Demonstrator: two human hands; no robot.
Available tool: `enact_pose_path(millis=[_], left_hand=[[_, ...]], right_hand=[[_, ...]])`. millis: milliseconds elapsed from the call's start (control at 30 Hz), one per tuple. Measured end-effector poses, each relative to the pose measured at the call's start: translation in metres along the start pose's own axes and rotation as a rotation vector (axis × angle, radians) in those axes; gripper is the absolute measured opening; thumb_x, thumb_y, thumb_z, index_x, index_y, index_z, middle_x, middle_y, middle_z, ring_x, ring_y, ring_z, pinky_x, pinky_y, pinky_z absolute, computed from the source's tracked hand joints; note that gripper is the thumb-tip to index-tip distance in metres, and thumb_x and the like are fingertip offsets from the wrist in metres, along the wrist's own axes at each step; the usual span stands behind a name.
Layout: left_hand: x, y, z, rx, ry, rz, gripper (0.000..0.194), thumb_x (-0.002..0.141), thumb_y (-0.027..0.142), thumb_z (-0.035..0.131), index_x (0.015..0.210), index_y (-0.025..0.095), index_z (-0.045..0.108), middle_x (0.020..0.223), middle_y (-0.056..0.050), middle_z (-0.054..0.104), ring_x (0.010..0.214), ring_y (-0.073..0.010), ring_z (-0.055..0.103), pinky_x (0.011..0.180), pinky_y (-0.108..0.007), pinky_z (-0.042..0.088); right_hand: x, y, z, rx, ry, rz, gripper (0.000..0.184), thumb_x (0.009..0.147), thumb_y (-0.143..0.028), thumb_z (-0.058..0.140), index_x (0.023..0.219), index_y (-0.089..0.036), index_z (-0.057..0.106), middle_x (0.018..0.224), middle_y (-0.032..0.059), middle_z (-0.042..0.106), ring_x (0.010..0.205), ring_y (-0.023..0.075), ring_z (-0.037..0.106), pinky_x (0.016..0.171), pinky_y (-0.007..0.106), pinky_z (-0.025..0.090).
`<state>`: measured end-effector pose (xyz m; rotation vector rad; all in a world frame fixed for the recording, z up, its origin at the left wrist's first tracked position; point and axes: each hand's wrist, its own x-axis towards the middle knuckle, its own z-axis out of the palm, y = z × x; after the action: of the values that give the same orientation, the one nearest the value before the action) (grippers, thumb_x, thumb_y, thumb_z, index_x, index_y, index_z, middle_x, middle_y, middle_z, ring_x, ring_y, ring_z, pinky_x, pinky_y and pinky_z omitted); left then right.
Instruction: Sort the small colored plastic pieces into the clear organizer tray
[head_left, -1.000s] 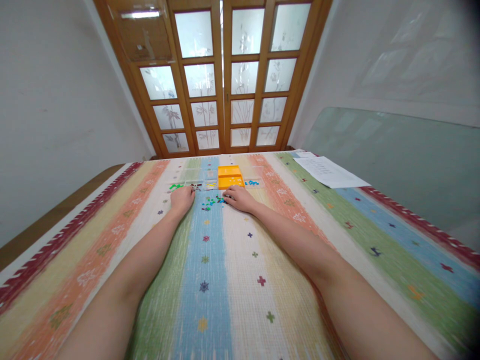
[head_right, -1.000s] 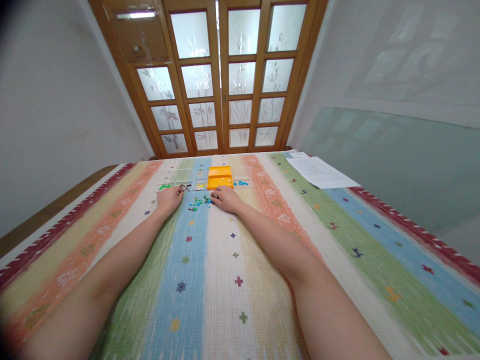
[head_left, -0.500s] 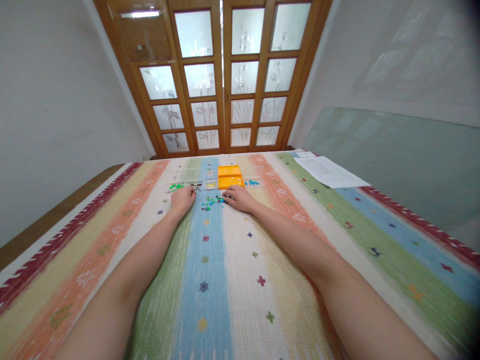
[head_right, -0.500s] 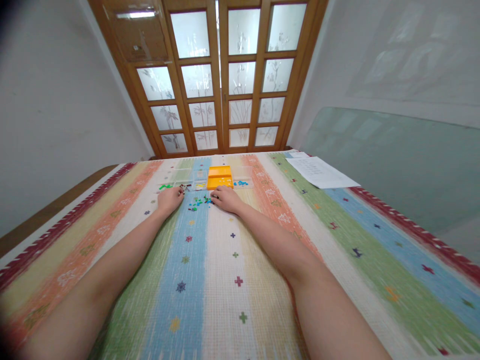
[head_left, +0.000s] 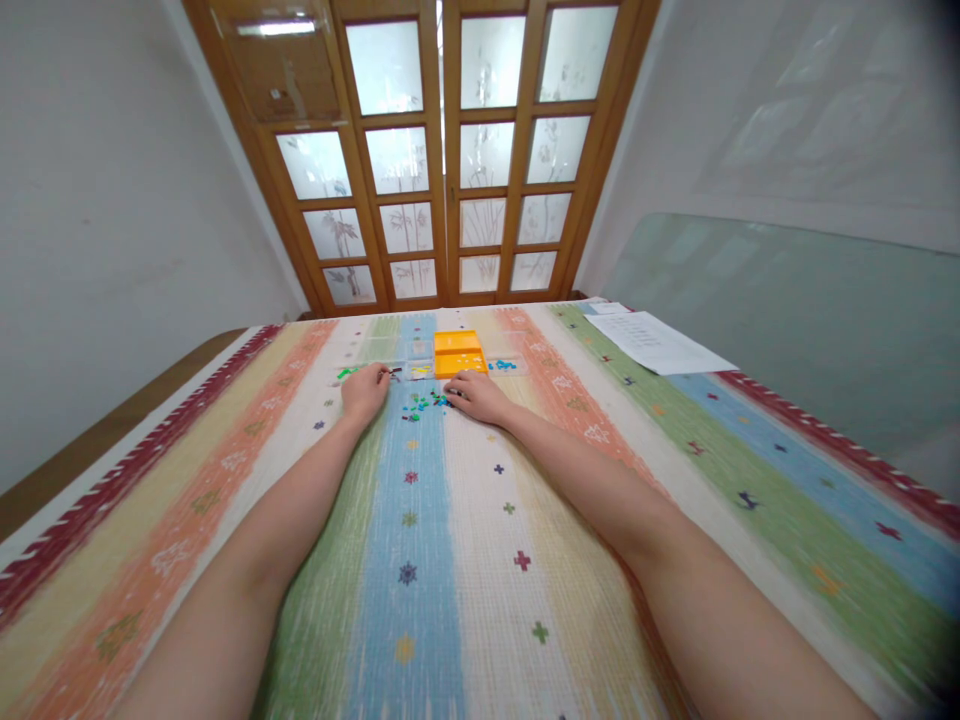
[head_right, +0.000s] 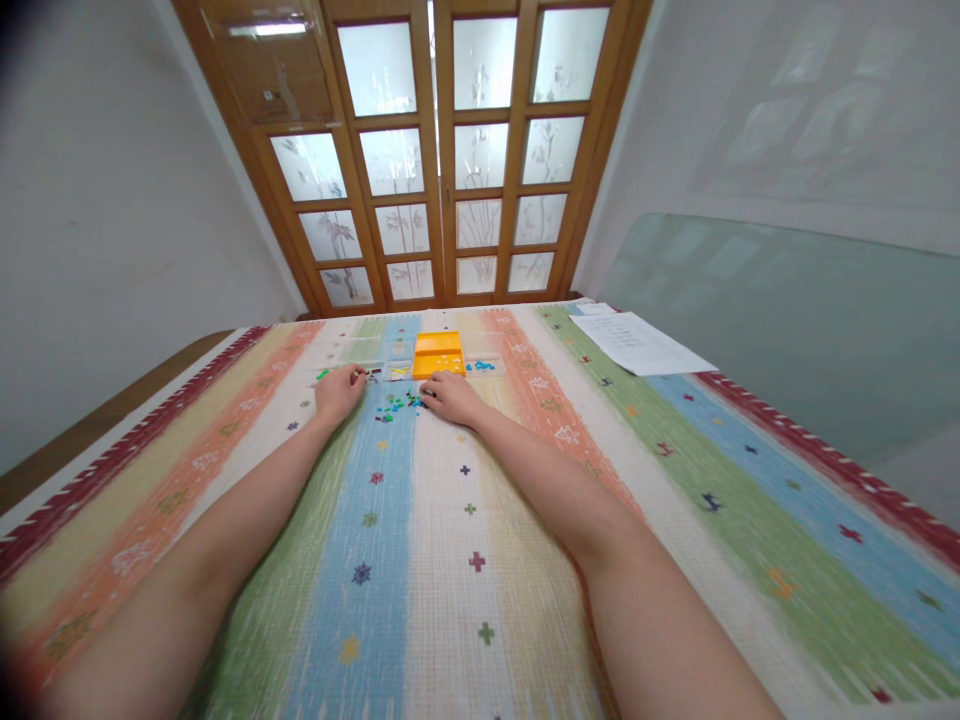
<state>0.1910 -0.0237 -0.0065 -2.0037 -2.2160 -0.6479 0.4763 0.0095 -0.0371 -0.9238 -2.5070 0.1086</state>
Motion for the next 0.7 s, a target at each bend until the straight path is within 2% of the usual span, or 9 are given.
enact_pose_path(millis=[200,700], left_hand=[[0.004,-0.005,0.005,-0.036,-0.03,-0.04,0.034,0.099,0.038,0.047,0.118,0.025,0.074,0.107,-0.008,0.077,0.101,-0.0257,0.069,0.082,-0.032,0.047],[0.004,-0.008,0.013,-0.036,-0.057,0.009,0.038,0.099,0.033,0.046,0.122,0.03,0.075,0.123,-0.005,0.076,0.113,-0.0277,0.067,0.091,-0.035,0.051]], right_hand=[[0.0,0.001,0.001,-0.021,-0.02,0.003,0.028,0.105,-0.038,0.053,0.117,-0.023,0.074,0.115,0.0104,0.068,0.108,0.0238,0.059,0.093,0.036,0.042],[0.0,0.002,0.003,-0.026,-0.008,-0.003,0.029,0.105,-0.039,0.053,0.116,-0.023,0.075,0.113,0.01,0.068,0.106,0.0231,0.059,0.093,0.035,0.043]])
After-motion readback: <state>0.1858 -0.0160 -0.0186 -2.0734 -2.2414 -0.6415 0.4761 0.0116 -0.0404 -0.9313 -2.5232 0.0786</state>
